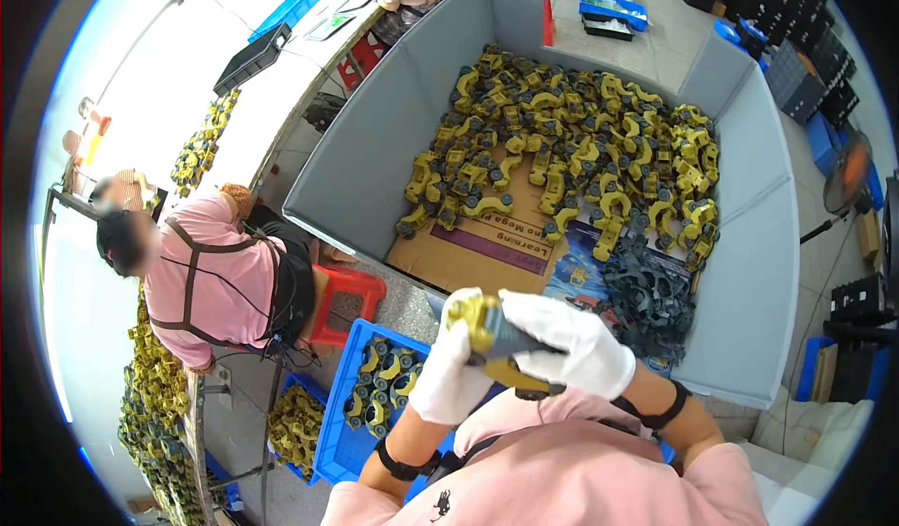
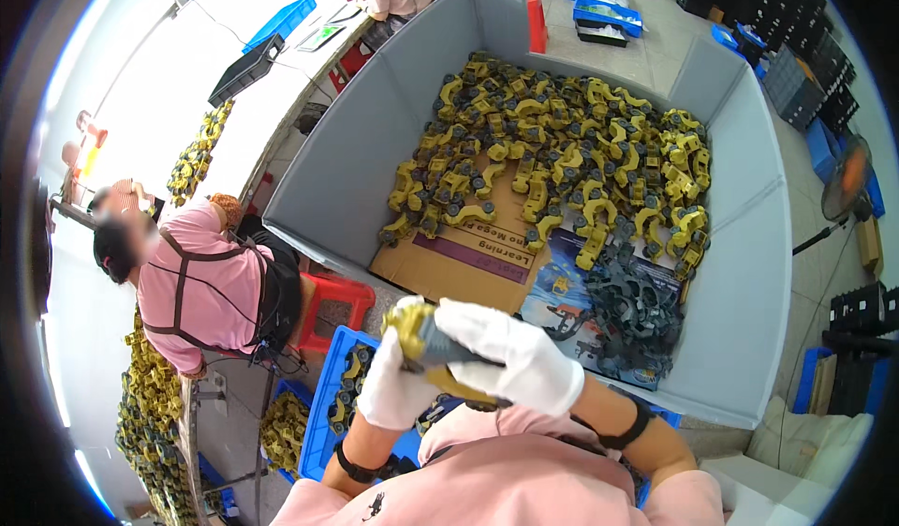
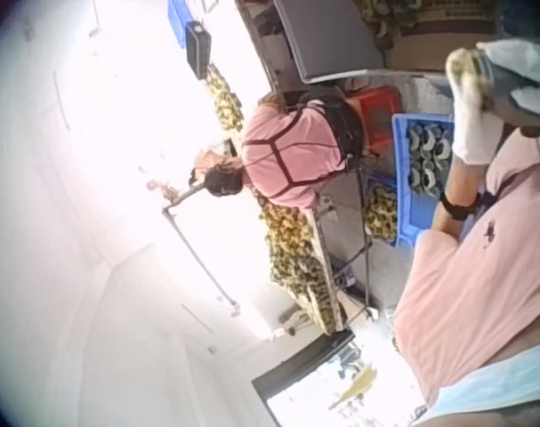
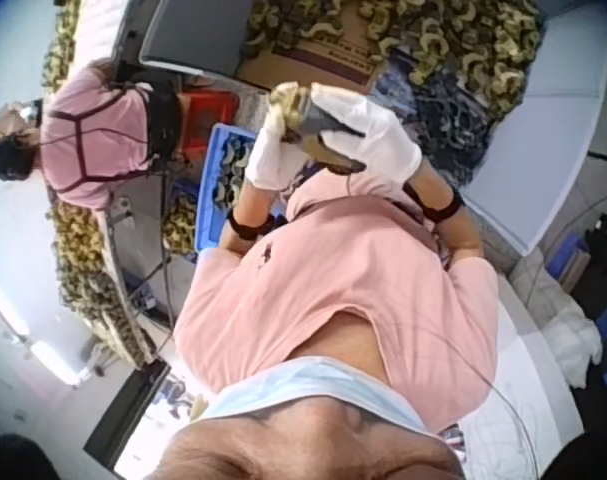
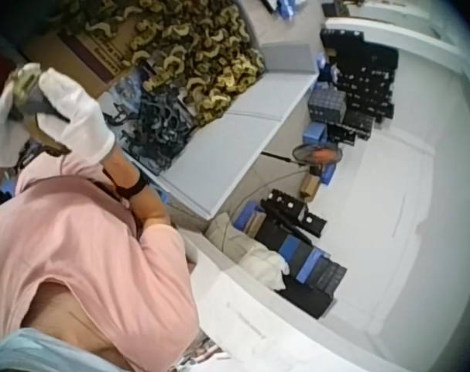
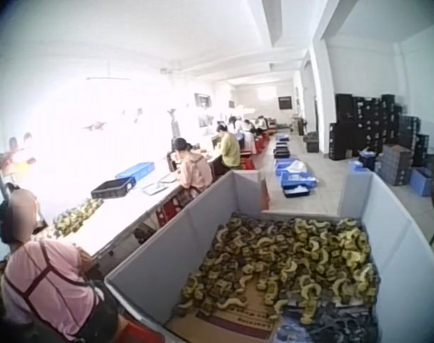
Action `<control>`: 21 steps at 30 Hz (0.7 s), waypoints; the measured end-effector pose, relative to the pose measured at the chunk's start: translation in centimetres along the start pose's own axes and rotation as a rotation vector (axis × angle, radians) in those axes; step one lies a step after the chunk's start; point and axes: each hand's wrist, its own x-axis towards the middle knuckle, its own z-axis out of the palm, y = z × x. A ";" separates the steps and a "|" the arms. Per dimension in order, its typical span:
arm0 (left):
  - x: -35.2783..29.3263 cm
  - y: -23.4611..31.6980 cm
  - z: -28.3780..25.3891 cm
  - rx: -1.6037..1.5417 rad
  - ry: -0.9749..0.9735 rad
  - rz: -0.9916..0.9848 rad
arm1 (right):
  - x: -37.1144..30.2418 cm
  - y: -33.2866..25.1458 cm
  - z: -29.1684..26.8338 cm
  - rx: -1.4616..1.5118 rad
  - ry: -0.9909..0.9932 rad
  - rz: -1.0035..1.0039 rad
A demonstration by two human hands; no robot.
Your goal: Manually assemble plastic components onto small toy car bodies.
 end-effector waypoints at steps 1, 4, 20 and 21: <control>0.7 0.5 0.8 -0.071 0.033 0.012 | 0.7 0.2 -0.2 0.019 0.005 0.049; 3.1 1.6 1.7 -0.236 0.045 -0.150 | 1.6 0.6 -1.1 0.069 -0.027 0.271; 4.1 -1.8 2.7 -0.027 0.098 -0.044 | -1.4 2.3 0.6 0.303 0.183 0.270; 4.0 -1.8 2.4 0.017 0.059 -0.008 | -1.3 2.5 0.8 0.557 0.217 0.332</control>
